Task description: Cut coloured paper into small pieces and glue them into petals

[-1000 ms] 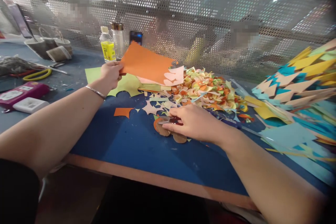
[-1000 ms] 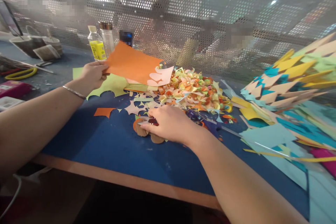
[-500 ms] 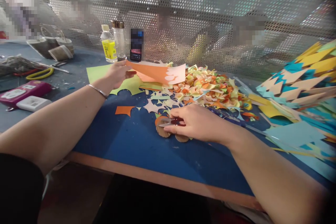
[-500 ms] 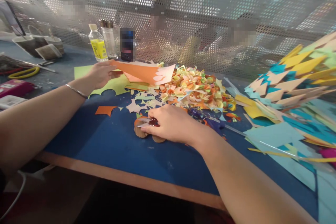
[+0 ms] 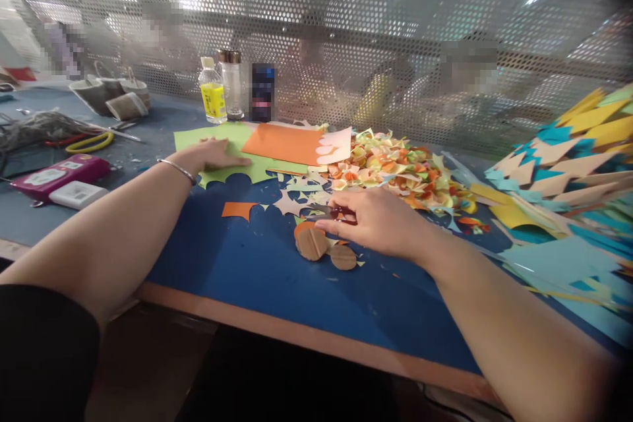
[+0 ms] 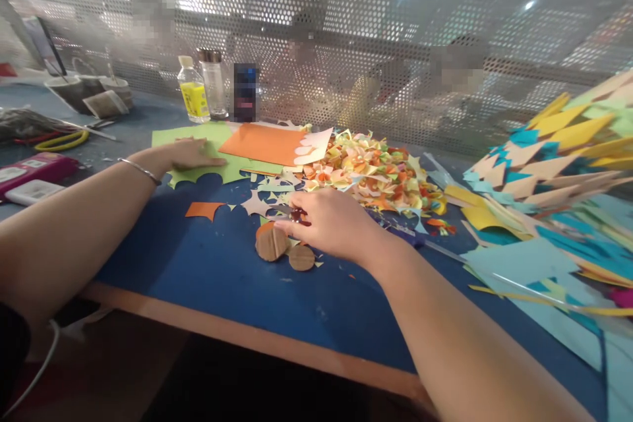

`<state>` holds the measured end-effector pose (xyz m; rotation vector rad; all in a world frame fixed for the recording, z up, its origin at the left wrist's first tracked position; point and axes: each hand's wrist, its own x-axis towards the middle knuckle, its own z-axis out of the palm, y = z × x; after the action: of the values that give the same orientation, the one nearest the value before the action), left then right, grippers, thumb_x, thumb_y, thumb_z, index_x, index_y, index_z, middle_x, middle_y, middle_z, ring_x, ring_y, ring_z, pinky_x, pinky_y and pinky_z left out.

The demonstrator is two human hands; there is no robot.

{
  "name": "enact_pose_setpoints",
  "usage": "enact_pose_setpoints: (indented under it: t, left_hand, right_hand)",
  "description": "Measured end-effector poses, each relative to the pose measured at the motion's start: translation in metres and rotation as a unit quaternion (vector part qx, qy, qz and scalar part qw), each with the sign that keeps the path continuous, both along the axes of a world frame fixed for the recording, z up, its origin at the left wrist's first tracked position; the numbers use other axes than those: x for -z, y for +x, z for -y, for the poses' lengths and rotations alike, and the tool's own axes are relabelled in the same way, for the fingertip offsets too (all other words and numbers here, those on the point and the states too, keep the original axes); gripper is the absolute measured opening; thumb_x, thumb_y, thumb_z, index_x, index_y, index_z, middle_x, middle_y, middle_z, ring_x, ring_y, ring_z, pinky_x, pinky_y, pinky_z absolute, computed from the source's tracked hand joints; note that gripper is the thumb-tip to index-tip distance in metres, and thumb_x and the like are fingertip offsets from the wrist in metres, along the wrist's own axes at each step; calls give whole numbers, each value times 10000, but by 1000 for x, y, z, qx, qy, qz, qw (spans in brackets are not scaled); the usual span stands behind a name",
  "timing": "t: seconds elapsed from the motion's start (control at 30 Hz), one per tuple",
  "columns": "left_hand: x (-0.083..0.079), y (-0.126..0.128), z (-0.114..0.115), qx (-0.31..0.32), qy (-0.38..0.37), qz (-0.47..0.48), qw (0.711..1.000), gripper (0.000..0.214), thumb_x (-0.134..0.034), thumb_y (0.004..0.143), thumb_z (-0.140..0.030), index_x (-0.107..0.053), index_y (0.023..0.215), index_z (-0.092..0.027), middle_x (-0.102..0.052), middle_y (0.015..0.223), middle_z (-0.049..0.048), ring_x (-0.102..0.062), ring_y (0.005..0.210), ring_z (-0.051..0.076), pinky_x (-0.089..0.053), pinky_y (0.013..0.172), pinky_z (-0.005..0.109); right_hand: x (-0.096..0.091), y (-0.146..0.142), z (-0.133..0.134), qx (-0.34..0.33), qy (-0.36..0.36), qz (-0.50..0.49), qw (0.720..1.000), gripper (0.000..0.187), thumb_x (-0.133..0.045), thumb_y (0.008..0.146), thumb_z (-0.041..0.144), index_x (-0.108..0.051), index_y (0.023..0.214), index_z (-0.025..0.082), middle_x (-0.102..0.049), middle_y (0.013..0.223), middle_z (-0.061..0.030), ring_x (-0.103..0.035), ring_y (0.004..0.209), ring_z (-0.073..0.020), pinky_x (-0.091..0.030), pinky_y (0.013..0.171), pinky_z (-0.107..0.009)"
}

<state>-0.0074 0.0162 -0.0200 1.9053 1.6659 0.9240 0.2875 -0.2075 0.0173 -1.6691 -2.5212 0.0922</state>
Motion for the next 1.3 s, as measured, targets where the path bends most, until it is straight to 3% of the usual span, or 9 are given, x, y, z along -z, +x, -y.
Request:
enact_pose_setpoints:
  t: [0.17,0.3,0.47,0.6,0.73,0.87,1.03,1.17,1.3]
  left_hand:
    - [-7,-3,-1,49,-64,-229,970,627,-853,394,-544,-696,884,-187,-679,974,164,-535,1162,415,-418,919,450]
    - [-9,-8,0,-17,-58,-219,974,746,-823,450,-586,-670,1045,-163,-645,1109,192,-515,1176,432,-421,930,476]
    - [-7,-15,5,-139,-3,-202,969,910,-803,494,-587,-560,1227,-107,-435,1395,271,-293,1319,494,-261,1038,595]
    - [-9,-27,5,-183,-21,-186,965,882,-795,495,-611,-572,1127,-38,-497,1295,277,-282,1286,516,-238,1016,608]
    - [-10,-34,0,-176,-31,-166,970,818,-744,504,-709,-609,959,-43,-602,1110,205,-279,1302,489,-268,966,498]
    - [-14,-39,-5,-207,-31,-159,965,833,-651,587,-770,-591,935,-15,-595,1122,212,-86,1384,495,-227,891,449]
    - [-19,-45,-3,-208,-65,-182,959,994,-849,188,-687,-581,919,-70,-501,1283,250,-153,1326,558,-159,997,551]
    - [-17,-47,-4,-206,-55,-148,966,859,-914,206,-574,-510,810,-117,-527,1125,196,-221,1284,526,-168,1021,582]
    - [-10,-54,-13,-155,-17,-36,987,809,-952,192,-445,-354,679,-201,-492,969,142,-110,1276,564,-187,990,631]
  right_hand:
    - [0,1,0,-7,5,-8,1000,407,-496,896,552,-451,685,206,-585,670,-24,-497,611,-153,-266,549,-274]
    - [1,2,0,-1,13,-14,1000,421,-495,892,564,-446,675,206,-578,665,-24,-495,604,-151,-264,544,-276]
    - [3,6,-3,9,23,-15,1000,424,-510,881,570,-462,672,204,-571,660,-17,-491,585,-143,-254,540,-283]
    - [2,9,-5,16,21,-26,999,394,-527,876,555,-473,698,208,-559,645,-3,-493,579,-139,-263,539,-278]
    - [-1,11,-5,28,24,-21,999,401,-521,875,566,-489,699,208,-560,644,-6,-489,579,-142,-267,542,-279]
    - [-3,11,-6,25,28,-18,999,403,-510,882,568,-503,706,205,-584,654,-16,-507,603,-151,-278,548,-282]
    - [-3,13,-6,28,36,-9,999,402,-512,882,560,-491,695,205,-589,657,-27,-512,611,-157,-275,545,-282]
    - [-3,12,-5,27,31,-6,999,406,-517,880,561,-462,687,208,-578,657,-21,-503,603,-153,-275,546,-282]
    - [-4,12,-4,28,31,-9,999,398,-516,882,554,-476,688,209,-576,655,-19,-498,598,-153,-277,550,-284]
